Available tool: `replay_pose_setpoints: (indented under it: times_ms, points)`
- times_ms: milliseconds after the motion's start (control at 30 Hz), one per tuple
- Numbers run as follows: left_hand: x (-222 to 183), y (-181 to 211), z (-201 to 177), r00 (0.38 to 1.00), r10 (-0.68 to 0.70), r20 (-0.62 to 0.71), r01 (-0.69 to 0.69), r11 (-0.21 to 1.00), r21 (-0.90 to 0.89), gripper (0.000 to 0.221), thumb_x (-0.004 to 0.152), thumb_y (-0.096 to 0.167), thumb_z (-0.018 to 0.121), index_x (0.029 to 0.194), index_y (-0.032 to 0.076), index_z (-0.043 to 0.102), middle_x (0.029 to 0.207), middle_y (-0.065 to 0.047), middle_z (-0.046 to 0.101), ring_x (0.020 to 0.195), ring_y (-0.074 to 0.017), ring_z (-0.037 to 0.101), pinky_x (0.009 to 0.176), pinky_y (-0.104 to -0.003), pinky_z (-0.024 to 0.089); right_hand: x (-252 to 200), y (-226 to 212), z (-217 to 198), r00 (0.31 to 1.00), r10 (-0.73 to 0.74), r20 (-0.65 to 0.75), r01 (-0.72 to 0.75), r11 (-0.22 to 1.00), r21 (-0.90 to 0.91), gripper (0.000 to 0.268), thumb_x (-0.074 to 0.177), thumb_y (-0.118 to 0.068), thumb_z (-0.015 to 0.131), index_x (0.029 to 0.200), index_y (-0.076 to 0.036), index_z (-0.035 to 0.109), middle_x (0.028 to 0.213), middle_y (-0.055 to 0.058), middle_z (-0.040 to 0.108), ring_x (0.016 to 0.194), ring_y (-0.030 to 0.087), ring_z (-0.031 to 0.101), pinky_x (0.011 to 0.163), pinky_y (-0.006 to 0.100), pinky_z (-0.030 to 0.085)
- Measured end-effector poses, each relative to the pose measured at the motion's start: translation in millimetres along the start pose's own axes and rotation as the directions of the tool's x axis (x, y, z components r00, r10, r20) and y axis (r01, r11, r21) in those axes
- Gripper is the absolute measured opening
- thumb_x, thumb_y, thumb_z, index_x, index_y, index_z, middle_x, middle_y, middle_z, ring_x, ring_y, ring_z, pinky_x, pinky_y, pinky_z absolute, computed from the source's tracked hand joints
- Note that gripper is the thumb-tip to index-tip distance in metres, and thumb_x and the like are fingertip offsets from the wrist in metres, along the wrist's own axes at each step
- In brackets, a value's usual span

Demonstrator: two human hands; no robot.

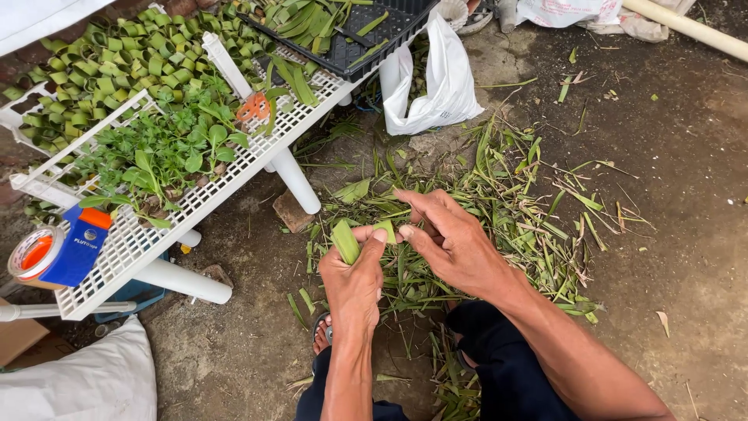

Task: The person is stripping leaves from stems and then using a small knife to remove the central midrib from each leaf.

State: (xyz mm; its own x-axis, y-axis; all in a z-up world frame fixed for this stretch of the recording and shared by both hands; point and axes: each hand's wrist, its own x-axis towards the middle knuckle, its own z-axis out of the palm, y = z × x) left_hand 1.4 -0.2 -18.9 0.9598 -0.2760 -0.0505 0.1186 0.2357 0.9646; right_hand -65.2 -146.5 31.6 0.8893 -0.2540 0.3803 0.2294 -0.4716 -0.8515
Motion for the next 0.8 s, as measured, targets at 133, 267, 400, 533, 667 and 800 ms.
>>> replay_pose_setpoints:
  times_ms: [133,267,400,533,667,800]
  points:
    - [-8.2,32.8,6.0,0.997,0.048,-0.060,-0.050,0.998,-0.033,0.014,0.092,-0.001,0.070,0.103,-0.007,0.075,0.074,-0.022,0.077,0.030,0.0005,0.037,0.043,-0.019,0.040,-2.6,-15.9,0.5,1.000,0.020,0.003,-0.020,0.999,0.043,0.033,0.105,-0.009,0.051,0.135,-0.008,0.066,0.076,0.009,0.061,0.062,0.013,0.052,0.058,0.030,0.047]
    - [-8.7,26.6,3.6,0.988,0.135,-0.072,-0.134,0.991,0.024,0.017,0.091,-0.004,0.071,0.107,-0.004,0.077,0.085,-0.024,0.080,0.071,-0.0088,0.062,0.085,-0.033,0.054,-7.0,-13.7,0.9,1.000,0.029,-0.006,-0.029,0.998,0.054,0.031,0.103,-0.010,0.054,0.129,-0.008,0.070,0.080,0.014,0.071,0.062,0.015,0.057,0.060,0.032,0.050]
    - [-8.8,14.3,1.1,0.982,0.180,-0.059,-0.176,0.983,0.060,0.017,0.092,-0.002,0.071,0.107,-0.003,0.078,0.088,-0.021,0.080,0.079,-0.0145,0.068,0.089,-0.037,0.055,-13.0,-15.2,4.2,0.999,-0.005,-0.052,0.006,1.000,0.017,0.025,0.097,-0.005,0.064,0.116,-0.012,0.079,0.087,0.010,0.066,0.067,0.012,0.056,0.056,0.028,0.048]
    - [-15.8,16.3,3.3,0.964,0.260,-0.051,-0.252,0.960,0.120,0.015,0.094,-0.001,0.070,0.107,-0.002,0.078,0.089,-0.019,0.081,0.088,-0.0155,0.071,0.091,-0.037,0.055,-21.2,-11.4,5.9,0.993,0.038,-0.114,-0.030,0.997,0.070,0.026,0.094,-0.004,0.070,0.118,-0.011,0.078,0.077,0.009,0.063,0.062,0.011,0.052,0.052,0.027,0.044]
    - [-23.1,18.3,6.5,0.957,0.283,-0.057,-0.269,0.945,0.188,0.016,0.094,0.000,0.070,0.108,0.000,0.079,0.091,-0.017,0.081,0.089,-0.0118,0.067,0.091,-0.037,0.056,-24.2,-13.1,5.1,0.992,0.049,-0.113,-0.038,0.995,0.097,0.024,0.092,-0.002,0.072,0.112,-0.011,0.081,0.071,0.008,0.060,0.061,0.009,0.052,0.050,0.026,0.042]
    - [-27.9,16.0,9.3,0.949,0.307,-0.069,-0.287,0.934,0.213,0.019,0.095,0.004,0.072,0.112,0.002,0.079,0.098,-0.018,0.082,0.100,-0.0141,0.065,0.090,-0.040,0.058,-23.9,-9.4,4.8,0.994,0.022,-0.108,-0.012,0.996,0.092,0.026,0.090,0.001,0.073,0.111,-0.010,0.081,0.066,0.007,0.055,0.059,0.008,0.048,0.048,0.025,0.039]
